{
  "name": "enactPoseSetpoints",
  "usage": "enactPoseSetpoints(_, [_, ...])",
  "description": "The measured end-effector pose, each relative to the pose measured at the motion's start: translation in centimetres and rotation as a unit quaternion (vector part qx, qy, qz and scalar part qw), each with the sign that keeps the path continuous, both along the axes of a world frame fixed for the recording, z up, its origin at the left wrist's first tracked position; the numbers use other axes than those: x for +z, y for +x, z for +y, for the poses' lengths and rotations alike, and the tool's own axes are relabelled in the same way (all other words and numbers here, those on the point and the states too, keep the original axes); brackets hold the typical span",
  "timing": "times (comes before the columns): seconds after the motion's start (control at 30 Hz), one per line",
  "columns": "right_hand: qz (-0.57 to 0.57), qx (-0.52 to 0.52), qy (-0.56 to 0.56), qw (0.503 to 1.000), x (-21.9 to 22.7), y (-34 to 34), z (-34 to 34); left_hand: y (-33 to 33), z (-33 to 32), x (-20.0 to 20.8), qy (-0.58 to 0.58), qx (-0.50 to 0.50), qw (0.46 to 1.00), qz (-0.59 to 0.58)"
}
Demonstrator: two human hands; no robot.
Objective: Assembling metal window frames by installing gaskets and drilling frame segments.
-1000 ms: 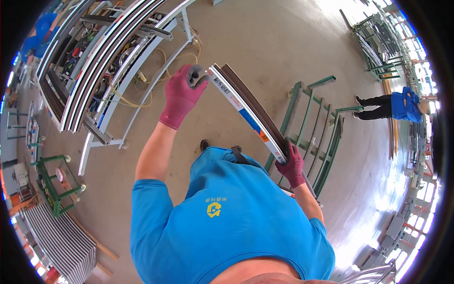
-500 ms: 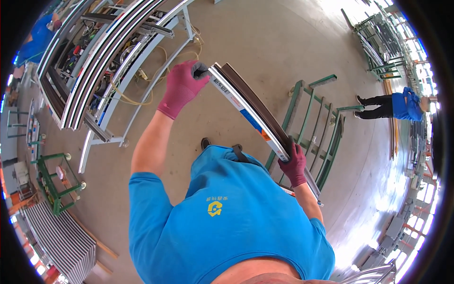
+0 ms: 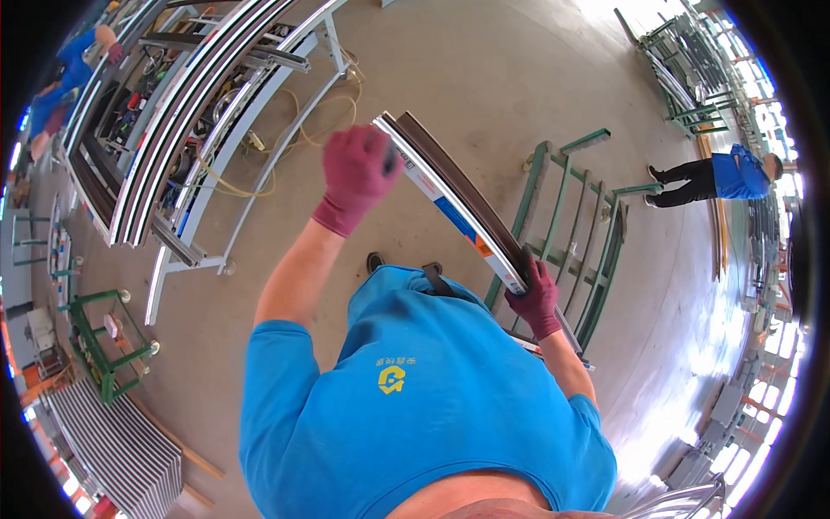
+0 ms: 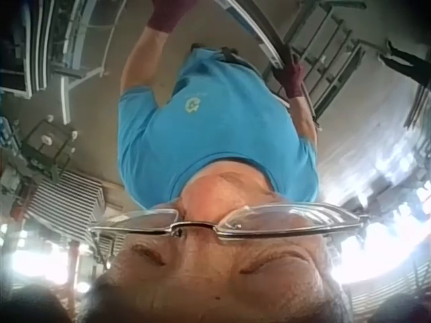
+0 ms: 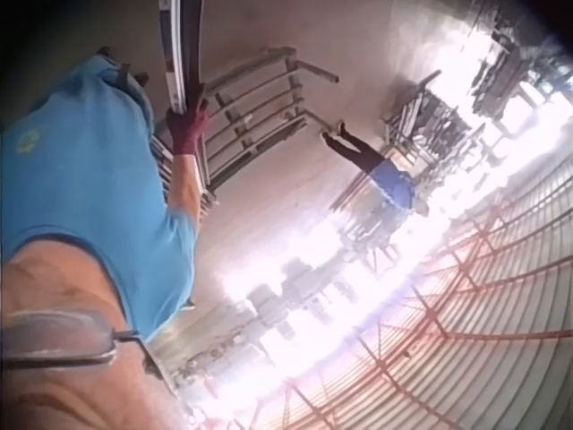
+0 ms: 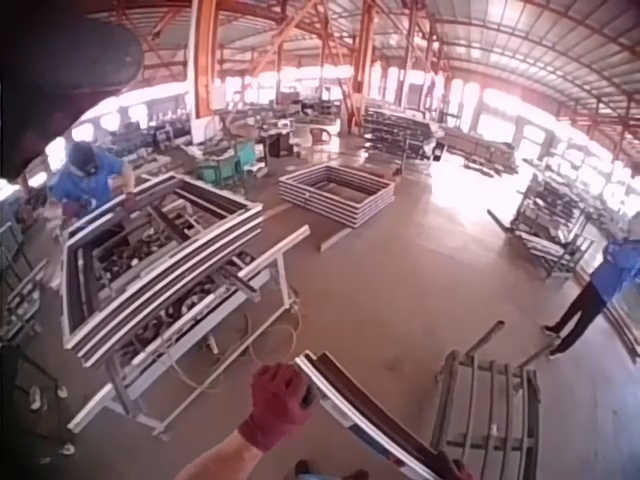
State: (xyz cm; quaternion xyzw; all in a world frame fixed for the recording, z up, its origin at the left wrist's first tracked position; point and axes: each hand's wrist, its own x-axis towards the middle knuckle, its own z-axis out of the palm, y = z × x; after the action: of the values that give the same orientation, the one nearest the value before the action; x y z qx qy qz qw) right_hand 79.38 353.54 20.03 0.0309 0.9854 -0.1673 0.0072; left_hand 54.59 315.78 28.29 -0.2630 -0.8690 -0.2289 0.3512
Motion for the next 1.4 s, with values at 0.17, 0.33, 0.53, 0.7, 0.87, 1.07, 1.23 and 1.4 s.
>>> enactPoseSetpoints(0.17, [-0.002,0.012,-0.054,0.998,2.1,-1.7,-2.6,6.4,5.6,-2.4,0.024,-0.124,0.991,-0.038])
enactPoseSetpoints(0.33, [0.025,0.022,-0.074,0.997,1.4,-2.1,-2.3,3.9,2.6,0.7,0.142,0.016,0.989,0.037])
enactPoseSetpoints(0.53, [0.019,0.027,-0.067,0.997,1.6,-2.0,-2.4,-0.8,-3.8,1.5,0.154,0.065,0.986,0.010])
enactPoseSetpoints(0.7, [0.024,0.031,-0.063,0.997,1.4,-1.9,-2.3,-1.5,-5.4,1.3,0.031,0.052,0.997,-0.039])
enactPoseSetpoints(0.87, [0.025,0.039,-0.042,0.998,1.2,-2.4,-1.9,-1.5,-5.3,2.0,-0.134,0.096,0.986,-0.021])
enactPoseSetpoints(1.07, [0.009,0.045,-0.036,0.998,2.8,-3.5,-1.3,0.8,-2.6,0.8,-0.144,0.059,0.987,-0.035])
enactPoseSetpoints(1.23, [-0.042,0.093,-0.011,0.995,4.2,-7.3,-3.2,4.3,4.9,0.6,-0.173,-0.155,0.969,-0.083])
enactPoseSetpoints(1.4, [-0.034,0.178,-0.019,0.983,3.3,-10.5,-7.7,4.5,8.3,-3.4,-0.339,-0.221,0.876,-0.263])
